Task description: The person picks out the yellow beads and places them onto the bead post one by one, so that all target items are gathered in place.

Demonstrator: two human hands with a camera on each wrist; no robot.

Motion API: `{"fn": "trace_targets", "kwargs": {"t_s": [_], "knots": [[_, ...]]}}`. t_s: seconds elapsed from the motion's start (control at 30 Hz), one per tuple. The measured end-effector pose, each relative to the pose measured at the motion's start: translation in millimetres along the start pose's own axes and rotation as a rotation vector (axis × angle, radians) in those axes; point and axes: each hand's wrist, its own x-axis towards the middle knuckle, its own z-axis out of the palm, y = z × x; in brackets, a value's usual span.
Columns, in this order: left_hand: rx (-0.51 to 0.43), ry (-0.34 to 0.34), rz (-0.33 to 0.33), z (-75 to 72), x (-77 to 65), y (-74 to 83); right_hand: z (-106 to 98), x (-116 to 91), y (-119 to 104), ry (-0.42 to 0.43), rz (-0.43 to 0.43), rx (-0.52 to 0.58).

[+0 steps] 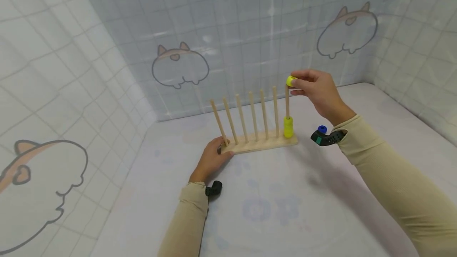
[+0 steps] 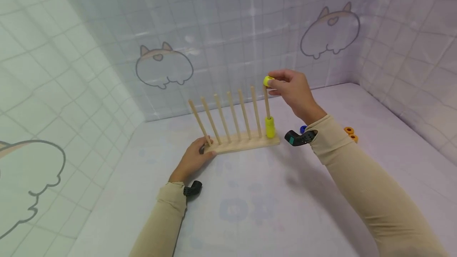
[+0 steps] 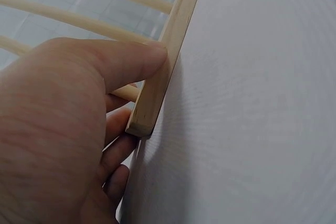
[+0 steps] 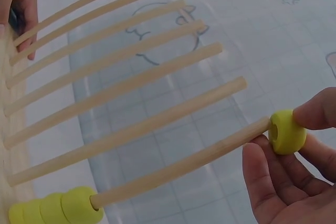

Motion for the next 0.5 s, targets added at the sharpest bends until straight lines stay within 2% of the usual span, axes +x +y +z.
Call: {"fn": "trace_targets", "kwargs": {"t_s": [0.17,0.5], "knots": [[0.006,-0.005,-0.002,0.3,0.5,-1.2,1.4,1.4,-1.3,0.002,-0.003,-0.126],[0.007,-0.009,0.001,-0.6,-0.4,2.5,1.5,1.3,-3.0,-0.043,-0.056,-0.227]]}}
